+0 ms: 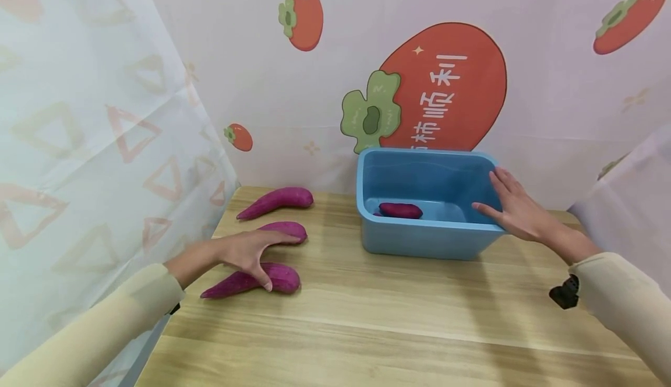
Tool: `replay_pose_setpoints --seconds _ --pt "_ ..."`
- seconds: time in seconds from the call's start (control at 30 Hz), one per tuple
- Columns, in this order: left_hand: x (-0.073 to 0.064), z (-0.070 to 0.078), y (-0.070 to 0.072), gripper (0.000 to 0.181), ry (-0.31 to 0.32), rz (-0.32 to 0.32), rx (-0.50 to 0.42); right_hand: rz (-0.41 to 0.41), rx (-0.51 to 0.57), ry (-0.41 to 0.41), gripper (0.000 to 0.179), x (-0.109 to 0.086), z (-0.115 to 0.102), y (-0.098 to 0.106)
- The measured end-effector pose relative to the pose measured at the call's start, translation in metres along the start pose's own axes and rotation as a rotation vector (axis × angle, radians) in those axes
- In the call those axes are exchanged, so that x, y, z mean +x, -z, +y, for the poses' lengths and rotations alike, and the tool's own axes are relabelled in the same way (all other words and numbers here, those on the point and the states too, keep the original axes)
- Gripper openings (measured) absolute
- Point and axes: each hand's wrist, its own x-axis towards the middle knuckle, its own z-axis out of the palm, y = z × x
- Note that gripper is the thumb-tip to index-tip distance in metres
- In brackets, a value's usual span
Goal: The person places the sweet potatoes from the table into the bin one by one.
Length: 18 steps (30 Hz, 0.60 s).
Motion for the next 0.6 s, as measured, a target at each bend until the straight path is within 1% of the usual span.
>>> replay_pose_setpoints --seconds 0.13,0.3,0.47,0.6 --pt "-0.003 -0.002 -0.008 0.108 -0.033 0.001 0.002 0.006 0.0 0.005 0.098 0.0 0.0 0.0" --pt "-0.005 -0.005 -0.017 0.106 -0.045 0.01 0.03 0.014 -0.002 0.01 0.098 -0.002 0.001 0.0" --pt "-0.006 -0.011 -0.029 0.105 -0.028 0.002 0.051 0.016 -0.004 0.008 0.098 -0.003 0.001 0.0" --pt "-0.006 -0.017 -0.038 0.107 0.002 -0.008 0.079 0.009 -0.002 0.009 0.097 -0.002 0.0 0.001"
